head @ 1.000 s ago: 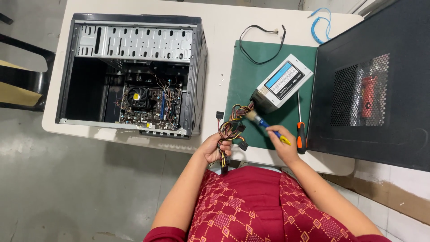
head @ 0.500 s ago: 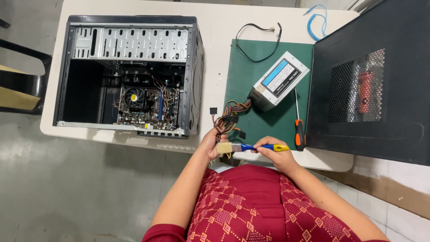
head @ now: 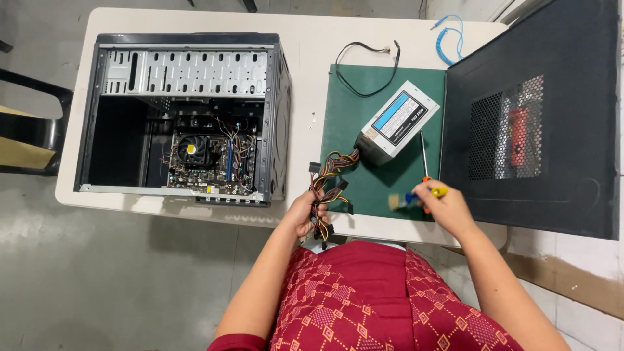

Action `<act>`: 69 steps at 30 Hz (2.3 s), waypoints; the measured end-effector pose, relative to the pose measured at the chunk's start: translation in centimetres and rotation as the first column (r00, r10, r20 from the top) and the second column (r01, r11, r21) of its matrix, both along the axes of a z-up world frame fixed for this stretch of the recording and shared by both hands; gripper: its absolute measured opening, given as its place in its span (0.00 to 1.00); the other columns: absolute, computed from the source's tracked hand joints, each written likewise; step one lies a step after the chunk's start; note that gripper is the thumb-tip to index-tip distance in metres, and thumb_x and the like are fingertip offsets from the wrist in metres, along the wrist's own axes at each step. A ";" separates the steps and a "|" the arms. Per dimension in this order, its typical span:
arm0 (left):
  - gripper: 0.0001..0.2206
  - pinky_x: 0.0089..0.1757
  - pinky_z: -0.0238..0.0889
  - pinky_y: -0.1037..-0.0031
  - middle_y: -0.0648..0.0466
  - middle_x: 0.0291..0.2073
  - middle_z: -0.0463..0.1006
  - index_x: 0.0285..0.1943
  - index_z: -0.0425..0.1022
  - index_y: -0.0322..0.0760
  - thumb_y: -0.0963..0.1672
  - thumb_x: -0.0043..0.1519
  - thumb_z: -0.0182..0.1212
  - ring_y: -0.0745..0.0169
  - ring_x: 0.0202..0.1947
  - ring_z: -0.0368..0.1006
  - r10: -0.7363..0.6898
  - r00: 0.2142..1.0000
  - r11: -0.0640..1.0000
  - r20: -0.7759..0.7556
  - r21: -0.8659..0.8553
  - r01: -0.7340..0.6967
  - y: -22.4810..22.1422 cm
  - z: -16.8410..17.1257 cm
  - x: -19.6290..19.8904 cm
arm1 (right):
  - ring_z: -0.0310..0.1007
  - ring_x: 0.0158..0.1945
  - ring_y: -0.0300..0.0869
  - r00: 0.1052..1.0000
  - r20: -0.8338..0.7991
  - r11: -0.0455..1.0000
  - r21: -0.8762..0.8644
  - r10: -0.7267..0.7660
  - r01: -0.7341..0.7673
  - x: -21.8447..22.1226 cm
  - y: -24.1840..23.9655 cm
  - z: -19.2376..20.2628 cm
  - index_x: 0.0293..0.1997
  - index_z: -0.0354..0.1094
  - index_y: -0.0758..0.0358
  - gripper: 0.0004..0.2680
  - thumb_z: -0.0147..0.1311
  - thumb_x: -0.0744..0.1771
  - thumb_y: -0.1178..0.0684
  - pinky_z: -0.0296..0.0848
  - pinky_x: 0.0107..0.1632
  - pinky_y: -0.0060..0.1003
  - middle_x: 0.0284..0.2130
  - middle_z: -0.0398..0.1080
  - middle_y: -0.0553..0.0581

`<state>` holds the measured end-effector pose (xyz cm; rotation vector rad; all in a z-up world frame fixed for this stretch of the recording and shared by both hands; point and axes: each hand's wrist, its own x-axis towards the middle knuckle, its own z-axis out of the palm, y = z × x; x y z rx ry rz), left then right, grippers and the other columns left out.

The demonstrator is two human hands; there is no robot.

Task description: Unscrewing a power supply unit from a computer case, cleaning the cables with a brush, and placing it back.

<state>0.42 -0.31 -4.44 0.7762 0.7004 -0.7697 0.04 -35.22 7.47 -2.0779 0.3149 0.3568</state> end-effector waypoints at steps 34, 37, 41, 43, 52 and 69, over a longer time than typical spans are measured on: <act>0.08 0.33 0.75 0.64 0.52 0.18 0.77 0.44 0.73 0.43 0.46 0.59 0.54 0.57 0.20 0.78 -0.560 0.814 0.574 0.152 0.780 0.249 -4.6 8.4 0.0 | 0.21 0.76 0.77 0.808 -0.387 0.537 -0.606 0.445 -0.586 16.4 8.5 11.2 0.80 0.38 0.44 0.53 0.76 0.50 0.29 0.34 0.61 0.91 0.78 0.30 0.72; 0.09 0.37 0.75 0.61 0.51 0.19 0.77 0.44 0.73 0.43 0.46 0.58 0.54 0.55 0.22 0.78 -0.542 0.828 0.561 0.140 0.795 0.232 -4.9 8.5 -0.2 | 0.22 0.77 0.74 0.691 -0.490 0.340 -0.624 0.531 -0.704 18.0 8.2 8.8 0.78 0.36 0.31 0.55 0.82 0.47 0.35 0.37 0.60 0.92 0.79 0.29 0.66; 0.10 0.31 0.75 0.69 0.50 0.18 0.76 0.45 0.74 0.39 0.44 0.58 0.52 0.60 0.18 0.77 -0.452 0.869 0.651 0.200 0.740 0.168 -4.6 8.6 -0.7 | 0.36 0.79 0.59 0.398 -0.426 -0.139 -0.805 0.812 -0.577 20.5 6.3 2.5 0.75 0.44 0.37 0.50 0.80 0.48 0.46 0.46 0.62 0.85 0.76 0.44 0.56; 0.09 0.29 0.74 0.70 0.51 0.17 0.76 0.44 0.74 0.38 0.44 0.58 0.51 0.61 0.17 0.76 -0.409 0.884 0.677 0.227 0.724 0.128 -4.4 8.8 -0.3 | 0.42 0.79 0.51 0.266 -0.411 -0.243 -0.835 0.872 -0.494 21.9 5.6 1.2 0.74 0.46 0.41 0.44 0.72 0.51 0.45 0.53 0.63 0.81 0.72 0.53 0.53; 0.11 0.26 0.73 0.74 0.51 0.17 0.76 0.49 0.73 0.39 0.43 0.59 0.53 0.62 0.16 0.77 -0.240 0.869 0.814 0.432 0.577 -0.062 -3.1 16.4 0.5 | 0.63 0.71 0.45 0.391 -0.206 0.033 -0.851 0.897 -0.524 23.0 5.7 7.8 0.69 0.59 0.46 0.39 0.64 0.48 0.43 0.60 0.64 0.67 0.62 0.68 0.50; 0.11 0.35 0.60 0.75 0.59 0.32 0.70 0.49 0.77 0.35 0.44 0.64 0.53 0.69 0.31 0.66 -0.412 0.471 0.772 0.780 0.573 -0.274 27.0 35.9 -4.5 | 0.70 0.69 0.69 0.090 0.604 0.559 -0.657 0.792 -0.506 18.8 25.4 23.5 0.68 0.62 0.75 0.32 0.66 0.58 0.52 0.60 0.72 0.61 0.64 0.70 0.72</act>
